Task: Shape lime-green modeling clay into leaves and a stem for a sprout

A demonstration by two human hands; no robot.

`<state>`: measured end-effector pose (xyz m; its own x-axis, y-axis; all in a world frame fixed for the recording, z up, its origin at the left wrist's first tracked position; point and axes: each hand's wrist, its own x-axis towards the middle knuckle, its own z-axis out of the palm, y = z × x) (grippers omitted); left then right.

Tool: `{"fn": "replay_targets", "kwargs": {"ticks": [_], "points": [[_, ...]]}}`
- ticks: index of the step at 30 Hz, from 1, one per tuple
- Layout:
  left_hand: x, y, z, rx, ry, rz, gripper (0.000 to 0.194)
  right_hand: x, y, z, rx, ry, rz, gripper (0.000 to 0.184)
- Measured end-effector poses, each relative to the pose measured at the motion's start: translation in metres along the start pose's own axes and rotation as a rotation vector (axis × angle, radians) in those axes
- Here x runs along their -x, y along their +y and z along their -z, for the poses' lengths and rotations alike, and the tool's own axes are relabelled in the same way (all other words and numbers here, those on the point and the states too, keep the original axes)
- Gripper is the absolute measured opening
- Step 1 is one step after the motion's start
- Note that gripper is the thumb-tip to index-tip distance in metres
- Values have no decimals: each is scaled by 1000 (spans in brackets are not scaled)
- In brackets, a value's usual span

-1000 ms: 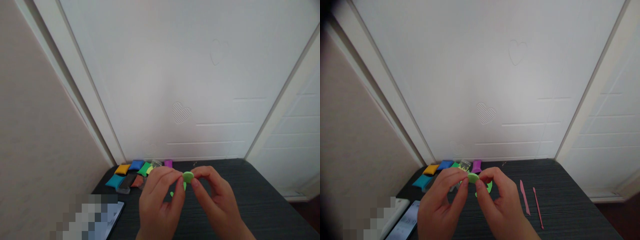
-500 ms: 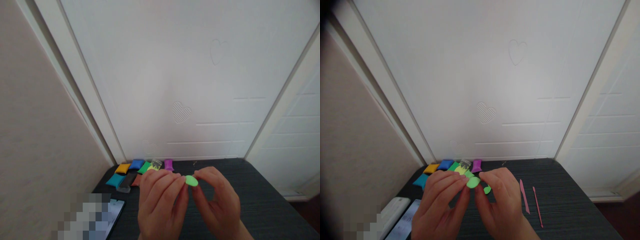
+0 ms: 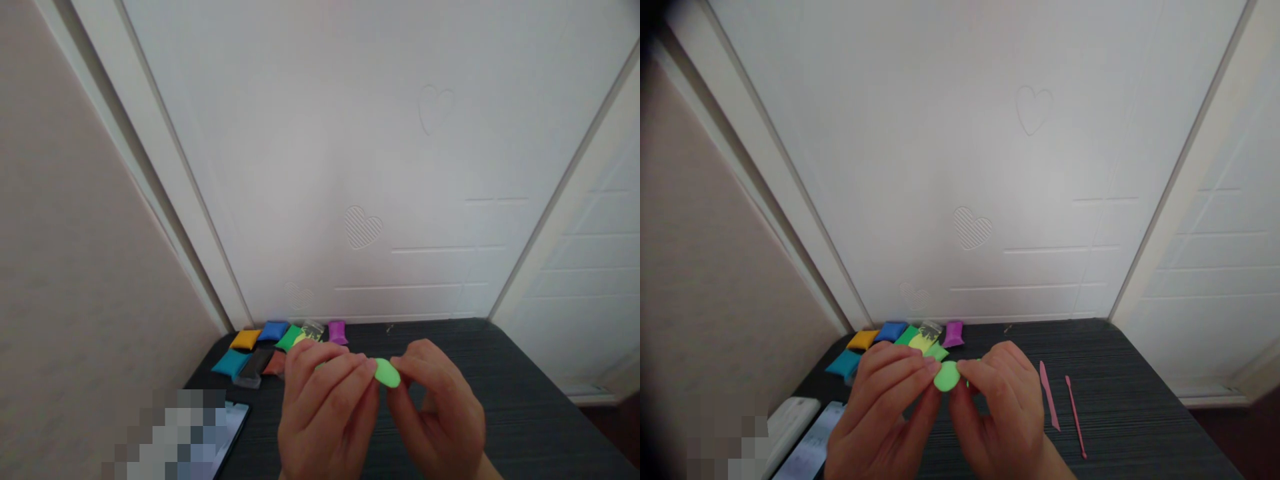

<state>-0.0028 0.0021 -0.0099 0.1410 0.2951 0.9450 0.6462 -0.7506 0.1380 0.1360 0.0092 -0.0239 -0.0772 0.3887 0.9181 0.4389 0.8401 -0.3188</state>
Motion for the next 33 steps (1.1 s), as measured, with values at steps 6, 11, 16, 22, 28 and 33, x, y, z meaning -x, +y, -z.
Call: {"fn": "replay_targets", "kwargs": {"ticks": [6, 11, 16, 22, 28, 33], "points": [[-1, 0, 2, 27, 0, -4, 32, -2, 0, 4, -9, -14, 41, 34], [0, -2, 4, 24, 14, -23, 30, -4, 3, 5, -64, -25, 61, 35], [-5, 2, 7, -15, 27, -66, 21, -7, 1, 8, -94, -11, 142, 37], [-8, 9, 12, -89, 158, -111, 12, -5, -8, 12, -70, 43, 187, 31], [-8, 12, 22, -122, 99, -94, 16, 2, -6, 13, -127, 77, 195, 34], [-10, 12, 19, -103, 75, -105, 14, 0, -7, 16, -108, 35, 220, 24]]}}
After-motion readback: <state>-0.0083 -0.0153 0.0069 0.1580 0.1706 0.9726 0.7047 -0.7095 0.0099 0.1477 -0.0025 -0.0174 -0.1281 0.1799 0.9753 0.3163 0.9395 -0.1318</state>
